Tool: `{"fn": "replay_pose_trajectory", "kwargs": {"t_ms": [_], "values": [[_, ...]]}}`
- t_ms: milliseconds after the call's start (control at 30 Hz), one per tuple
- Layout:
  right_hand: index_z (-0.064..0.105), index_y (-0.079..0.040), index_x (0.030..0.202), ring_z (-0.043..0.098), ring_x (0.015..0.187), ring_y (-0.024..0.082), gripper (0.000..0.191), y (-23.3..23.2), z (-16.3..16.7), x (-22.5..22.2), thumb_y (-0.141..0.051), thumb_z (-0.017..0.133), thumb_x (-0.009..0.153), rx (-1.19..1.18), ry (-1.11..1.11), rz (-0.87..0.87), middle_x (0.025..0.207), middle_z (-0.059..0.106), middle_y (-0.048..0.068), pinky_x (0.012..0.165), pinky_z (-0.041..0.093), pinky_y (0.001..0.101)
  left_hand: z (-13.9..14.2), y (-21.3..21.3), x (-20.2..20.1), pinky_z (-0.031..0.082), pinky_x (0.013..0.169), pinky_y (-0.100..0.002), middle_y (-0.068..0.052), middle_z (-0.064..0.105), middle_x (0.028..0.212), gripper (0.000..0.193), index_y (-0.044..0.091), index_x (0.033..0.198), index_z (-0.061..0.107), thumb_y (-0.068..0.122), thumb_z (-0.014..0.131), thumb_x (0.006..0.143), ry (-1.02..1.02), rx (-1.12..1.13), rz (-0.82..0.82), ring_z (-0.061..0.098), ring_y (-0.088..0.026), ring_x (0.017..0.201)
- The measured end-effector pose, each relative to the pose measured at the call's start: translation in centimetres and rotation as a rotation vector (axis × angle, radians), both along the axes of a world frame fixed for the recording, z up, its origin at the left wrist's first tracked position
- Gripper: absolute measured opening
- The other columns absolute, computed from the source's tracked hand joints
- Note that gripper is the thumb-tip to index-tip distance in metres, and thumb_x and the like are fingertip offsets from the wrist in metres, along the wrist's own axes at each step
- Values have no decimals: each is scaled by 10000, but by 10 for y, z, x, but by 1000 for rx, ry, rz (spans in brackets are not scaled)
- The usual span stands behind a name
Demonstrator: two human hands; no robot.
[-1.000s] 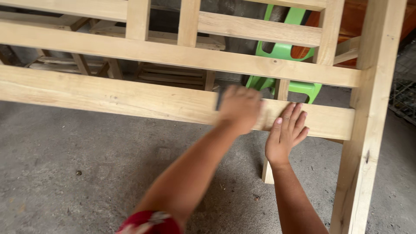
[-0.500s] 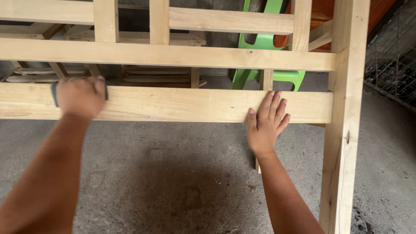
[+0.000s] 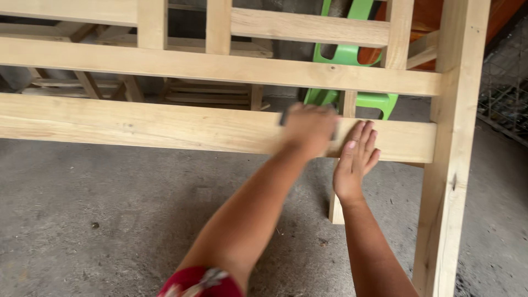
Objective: The person sands a wooden frame using a sanding block. They systematically smooth the horizontal slats and vertical supports of the frame, moving the sanding block back and forth along the grain.
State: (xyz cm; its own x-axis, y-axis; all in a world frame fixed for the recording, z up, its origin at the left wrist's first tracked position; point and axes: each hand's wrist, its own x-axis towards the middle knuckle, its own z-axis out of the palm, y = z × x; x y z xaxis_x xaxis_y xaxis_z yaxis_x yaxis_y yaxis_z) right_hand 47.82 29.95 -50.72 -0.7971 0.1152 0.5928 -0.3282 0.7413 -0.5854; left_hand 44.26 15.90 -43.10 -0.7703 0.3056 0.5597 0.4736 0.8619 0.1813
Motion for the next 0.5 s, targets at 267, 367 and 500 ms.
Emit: {"fn": "replay_pose_trajectory", "kwargs": {"t_ms": [267, 367, 500], "values": [[88, -38, 1658, -82, 1604, 343, 686, -17, -4, 1, -434, 126, 1100, 82, 15, -109, 1750, -1, 157, 1226, -163, 516, -31, -325, 63, 294, 1142, -560, -151, 699, 1296, 301, 123, 1230, 747, 163, 495, 1070, 185, 256, 561, 556, -342, 1292], [85, -28, 1658, -87, 1603, 347, 686, -18, -6, -2, -429, 133, 1104, 89, 12, -125, 1750, -5, 159, 1224, -163, 525, -27, -339, 73, 188, 1193, -602, -171, 462, 1588, 454, 106, 1516, 527, 229, 418, 1093, 235, 226, 662, 299, -372, 1507], [92, -27, 1655, -88, 1600, 348, 684, -20, -10, -5, -428, 138, 1102, 130, 19, -151, 1748, -8, 166, 1223, -163, 529, -21, -211, 57, 107, 1230, -532, -76, 176, 1686, 636, 142, 1620, 191, 381, 277, 1038, 22, -37, 613, 132, -292, 1551]]}}
